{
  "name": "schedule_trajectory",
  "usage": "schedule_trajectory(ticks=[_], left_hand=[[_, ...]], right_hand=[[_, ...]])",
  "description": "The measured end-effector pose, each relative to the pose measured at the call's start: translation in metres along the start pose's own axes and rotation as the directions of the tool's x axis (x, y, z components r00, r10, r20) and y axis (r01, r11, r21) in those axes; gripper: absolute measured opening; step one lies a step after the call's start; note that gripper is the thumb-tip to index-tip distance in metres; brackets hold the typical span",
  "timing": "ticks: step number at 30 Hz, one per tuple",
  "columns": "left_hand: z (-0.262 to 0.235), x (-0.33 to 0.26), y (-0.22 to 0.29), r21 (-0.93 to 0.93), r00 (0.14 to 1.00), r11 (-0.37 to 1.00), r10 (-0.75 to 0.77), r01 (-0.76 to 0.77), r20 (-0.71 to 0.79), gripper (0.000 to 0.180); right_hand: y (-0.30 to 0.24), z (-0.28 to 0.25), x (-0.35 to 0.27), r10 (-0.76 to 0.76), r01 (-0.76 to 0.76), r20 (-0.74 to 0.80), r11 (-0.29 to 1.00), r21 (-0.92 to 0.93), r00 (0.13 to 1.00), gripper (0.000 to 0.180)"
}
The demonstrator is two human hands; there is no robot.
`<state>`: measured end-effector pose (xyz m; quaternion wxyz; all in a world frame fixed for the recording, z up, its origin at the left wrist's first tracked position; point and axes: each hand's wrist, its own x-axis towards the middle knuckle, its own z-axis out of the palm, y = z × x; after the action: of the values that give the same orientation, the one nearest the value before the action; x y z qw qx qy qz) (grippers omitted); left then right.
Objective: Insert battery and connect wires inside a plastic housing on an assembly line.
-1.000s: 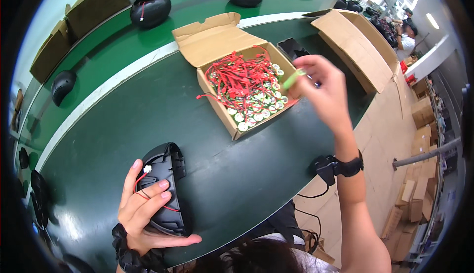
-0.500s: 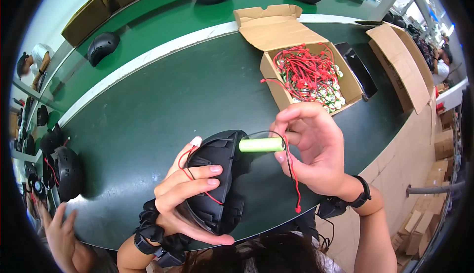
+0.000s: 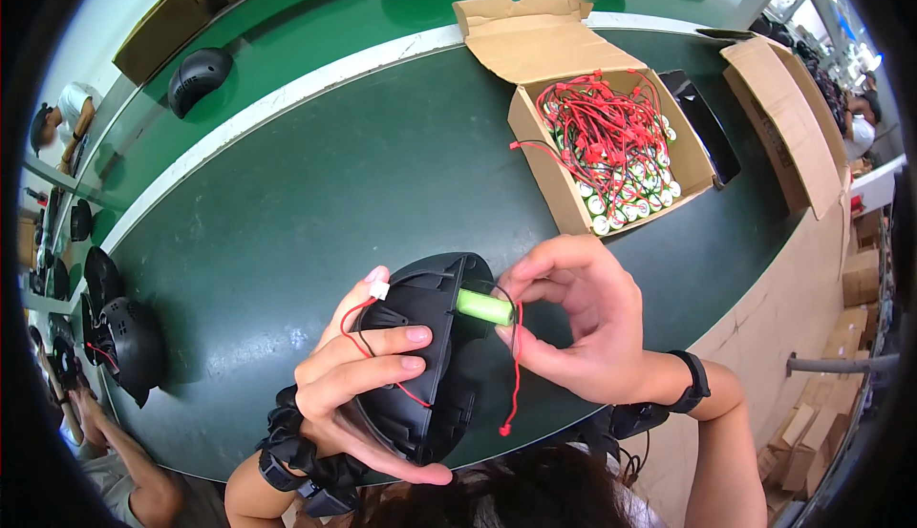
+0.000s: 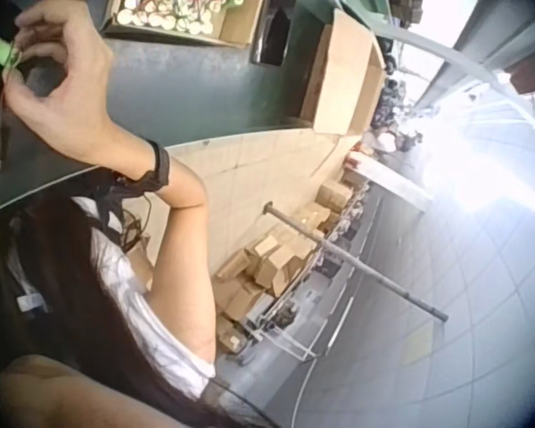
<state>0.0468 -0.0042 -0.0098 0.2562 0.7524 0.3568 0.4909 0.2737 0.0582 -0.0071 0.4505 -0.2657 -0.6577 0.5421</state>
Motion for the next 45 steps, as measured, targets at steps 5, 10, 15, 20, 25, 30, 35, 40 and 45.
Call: schedule_trajectory(ticks=[5,10,15,20,25,30,35,40,45], left_hand=[[0.000,0.001,0.004,0.010,0.999,1.000,-0.019,0.019,0.027,0.079],[0.001,0.004,0.005,0.005,0.999,1.000,-0.010,0.010,0.033,0.075],[-0.001,0.009,0.009,0.079,0.996,0.997,-0.032,0.025,0.084,0.072],[-0.001,0.008,0.007,-0.003,0.999,1.000,-0.029,0.029,0.045,0.066],[-0.007,0.008,0.000,-0.079,0.995,0.997,-0.007,0.014,0.097,0.065],[-0.007,0.005,0.004,-0.098,0.995,0.995,-0.025,0.034,0.093,0.064],[-0.002,0.004,0.012,-0.076,0.990,0.996,-0.032,0.042,0.135,0.061],[0.001,0.006,0.011,-0.095,0.991,0.994,-0.033,0.046,0.133,0.061],[0.003,0.008,0.014,-0.029,0.993,0.999,-0.016,0.020,0.121,0.060]], right_hand=[[-0.003,0.000,0.003,0.013,-0.013,-0.010,1.000,-0.008,1.000,0.038],[-0.008,-0.006,0.003,0.069,-0.066,0.067,0.996,-0.053,0.995,0.039],[-0.009,-0.010,0.006,0.105,-0.100,0.062,0.992,-0.075,0.993,0.038],[-0.013,-0.017,0.018,0.200,-0.181,0.156,0.975,-0.126,0.967,0.047],[0.002,-0.030,0.031,0.022,0.064,0.474,0.984,-0.163,0.880,0.066],[0.006,-0.023,0.029,0.202,-0.345,0.500,0.914,0.213,0.842,0.056],[0.008,-0.017,0.021,0.176,-0.270,0.425,0.947,0.171,0.888,0.048],[0.007,-0.017,0.020,0.113,-0.157,0.341,0.982,0.105,0.933,0.042],[-0.008,-0.018,0.021,-0.366,0.433,0.233,0.735,-0.521,0.901,0.037]])
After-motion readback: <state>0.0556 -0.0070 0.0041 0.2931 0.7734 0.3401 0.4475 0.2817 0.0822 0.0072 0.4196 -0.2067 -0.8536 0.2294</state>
